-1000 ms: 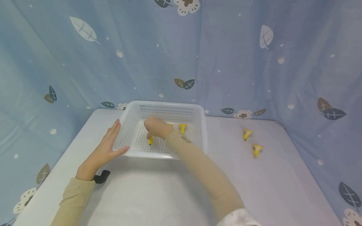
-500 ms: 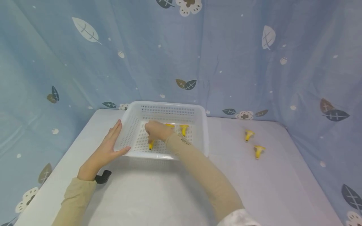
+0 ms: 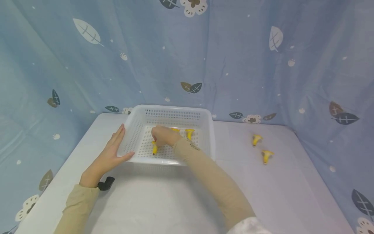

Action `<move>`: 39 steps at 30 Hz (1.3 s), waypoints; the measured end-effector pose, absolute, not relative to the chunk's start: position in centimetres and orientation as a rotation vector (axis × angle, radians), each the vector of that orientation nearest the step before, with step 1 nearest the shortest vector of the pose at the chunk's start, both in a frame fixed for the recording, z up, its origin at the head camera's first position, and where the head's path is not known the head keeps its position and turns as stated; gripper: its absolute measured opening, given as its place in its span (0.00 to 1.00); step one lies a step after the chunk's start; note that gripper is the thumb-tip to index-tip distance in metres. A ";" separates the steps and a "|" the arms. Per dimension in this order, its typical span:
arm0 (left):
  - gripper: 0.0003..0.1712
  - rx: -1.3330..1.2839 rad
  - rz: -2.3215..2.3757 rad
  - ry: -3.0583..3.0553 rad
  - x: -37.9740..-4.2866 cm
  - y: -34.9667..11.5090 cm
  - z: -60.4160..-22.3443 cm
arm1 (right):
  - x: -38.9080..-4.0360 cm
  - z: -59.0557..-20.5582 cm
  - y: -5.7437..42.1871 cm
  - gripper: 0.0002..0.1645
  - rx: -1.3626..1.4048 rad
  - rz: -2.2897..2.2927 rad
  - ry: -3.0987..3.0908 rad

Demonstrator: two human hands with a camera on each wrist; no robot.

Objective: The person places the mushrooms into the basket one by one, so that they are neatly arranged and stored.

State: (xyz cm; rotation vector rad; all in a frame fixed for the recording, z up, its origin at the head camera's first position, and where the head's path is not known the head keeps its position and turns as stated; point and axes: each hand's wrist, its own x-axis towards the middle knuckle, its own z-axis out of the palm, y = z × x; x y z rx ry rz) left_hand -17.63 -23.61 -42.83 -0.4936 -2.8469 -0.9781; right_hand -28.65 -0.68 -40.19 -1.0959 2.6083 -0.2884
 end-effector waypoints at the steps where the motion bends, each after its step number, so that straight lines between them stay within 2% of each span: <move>1: 0.61 -0.493 -0.982 -2.847 -17.6 -23.6 -42.8 | -28.7 -40.2 -0.7 0.08 -1.102 -0.290 2.614; 11: 0.61 -0.489 -0.984 -2.850 -17.6 -23.7 -42.8 | -28.6 -40.4 -0.7 0.16 -1.190 -0.304 2.625; 18: 0.62 -0.483 -0.993 -2.853 -17.6 -23.7 -42.9 | -28.3 -39.6 -0.4 0.07 -1.167 -0.284 2.615; 24: 0.62 -0.472 -0.994 -2.858 -17.5 -23.7 -43.0 | -28.5 -38.0 0.6 0.08 -1.162 -0.306 2.594; 32: 0.62 -0.482 -0.983 -2.850 -17.5 -23.6 -43.1 | -28.8 -34.9 3.9 0.06 -1.145 -0.528 2.613; 39: 0.62 -0.481 -0.980 -2.847 -17.6 -23.6 -43.2 | -27.7 -31.7 8.5 0.09 -1.170 -0.897 2.612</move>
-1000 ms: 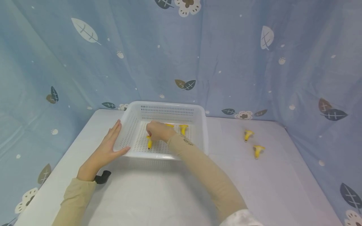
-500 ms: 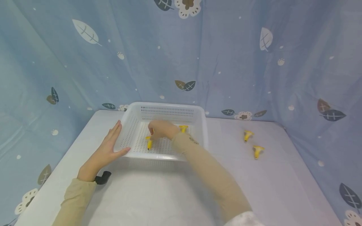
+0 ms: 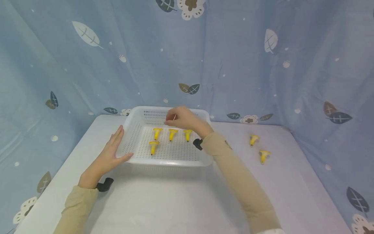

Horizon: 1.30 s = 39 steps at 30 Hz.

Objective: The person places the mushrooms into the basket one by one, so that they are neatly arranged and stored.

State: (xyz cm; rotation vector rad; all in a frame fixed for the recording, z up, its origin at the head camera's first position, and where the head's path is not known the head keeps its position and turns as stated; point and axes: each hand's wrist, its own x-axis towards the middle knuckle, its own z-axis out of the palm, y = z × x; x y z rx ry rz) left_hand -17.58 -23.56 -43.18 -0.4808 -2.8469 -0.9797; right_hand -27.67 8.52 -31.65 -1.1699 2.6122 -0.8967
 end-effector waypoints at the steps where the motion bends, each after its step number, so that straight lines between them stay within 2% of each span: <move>1: 0.62 -0.479 -0.980 -2.849 -17.5 -23.6 -43.2 | -27.5 -31.4 9.2 0.09 -1.168 -0.947 2.629; 7: 0.62 -0.467 -0.990 -2.853 -17.4 -23.7 -43.2 | -26.8 -31.1 13.5 0.09 -1.070 -1.281 2.693; 12: 0.62 -0.454 -0.992 -2.856 -17.5 -23.9 -43.1 | -25.8 -31.7 17.4 0.13 -0.866 -1.474 2.742; 24: 0.62 -0.440 -1.003 -2.858 -17.5 -23.7 -43.1 | -23.4 -34.8 29.1 0.15 -0.587 -2.038 2.779; 28: 0.62 -0.447 -1.002 -2.856 -17.5 -23.6 -43.2 | -22.6 -36.7 32.8 0.16 -0.403 -2.163 2.771; 32: 0.62 -0.454 -0.997 -2.857 -17.5 -23.5 -43.2 | -21.5 -39.2 36.0 0.18 -0.147 -2.119 2.846; 39: 0.62 -0.461 -0.999 -2.848 -17.6 -23.5 -43.3 | -19.8 -43.8 39.9 0.25 0.330 -1.789 2.904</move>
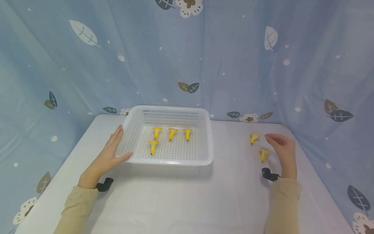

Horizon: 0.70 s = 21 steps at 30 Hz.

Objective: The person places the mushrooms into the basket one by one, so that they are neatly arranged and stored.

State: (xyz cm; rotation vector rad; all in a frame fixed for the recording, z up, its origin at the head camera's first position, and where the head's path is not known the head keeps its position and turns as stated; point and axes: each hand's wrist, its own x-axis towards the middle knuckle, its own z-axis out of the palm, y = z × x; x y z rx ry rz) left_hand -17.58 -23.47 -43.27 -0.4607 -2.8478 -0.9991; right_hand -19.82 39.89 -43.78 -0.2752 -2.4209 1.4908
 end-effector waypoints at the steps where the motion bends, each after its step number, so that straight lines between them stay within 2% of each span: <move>1: 0.62 -0.464 -0.999 -2.846 -17.6 -23.5 -43.3 | -19.6 -44.3 40.2 0.26 -0.314 1.512 -2.424; 12: 0.62 -0.464 -1.014 -2.836 -17.5 -23.5 -43.3 | -18.5 -47.0 42.0 0.45 -0.490 1.481 -2.736; 21: 0.61 -0.484 -1.000 -2.824 -17.6 -23.5 -43.3 | -18.7 -47.6 41.6 0.45 -0.611 1.421 -2.744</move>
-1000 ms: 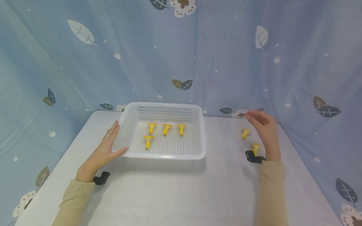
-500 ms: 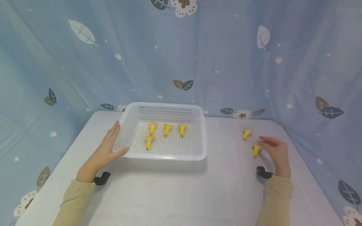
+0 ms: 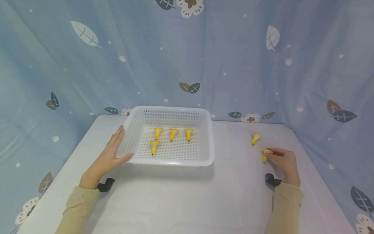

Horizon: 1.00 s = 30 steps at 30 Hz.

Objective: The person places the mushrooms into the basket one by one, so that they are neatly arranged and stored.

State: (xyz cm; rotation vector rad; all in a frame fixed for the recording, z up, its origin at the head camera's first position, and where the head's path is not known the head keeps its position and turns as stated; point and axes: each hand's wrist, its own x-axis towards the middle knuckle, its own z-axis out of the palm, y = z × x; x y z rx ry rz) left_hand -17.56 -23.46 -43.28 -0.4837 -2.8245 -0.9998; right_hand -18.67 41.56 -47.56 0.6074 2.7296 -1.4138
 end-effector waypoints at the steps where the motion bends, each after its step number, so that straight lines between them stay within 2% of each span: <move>1: 0.61 -0.482 -1.002 -2.825 -17.5 -23.5 -43.3 | -18.7 -47.5 41.5 0.45 0.609 -1.414 2.728; 17: 0.62 -0.460 -1.013 -2.846 -17.6 -23.4 -43.2 | -18.5 -46.7 41.0 0.42 0.645 -1.432 2.717; 24: 0.62 -0.456 -1.000 -2.846 -17.6 -23.5 -43.3 | -18.5 -44.7 40.4 0.41 0.502 -1.513 2.775; 30: 0.62 -0.449 -0.993 -2.844 -17.6 -23.4 -43.3 | -18.7 -42.8 38.9 0.44 0.547 -1.506 2.788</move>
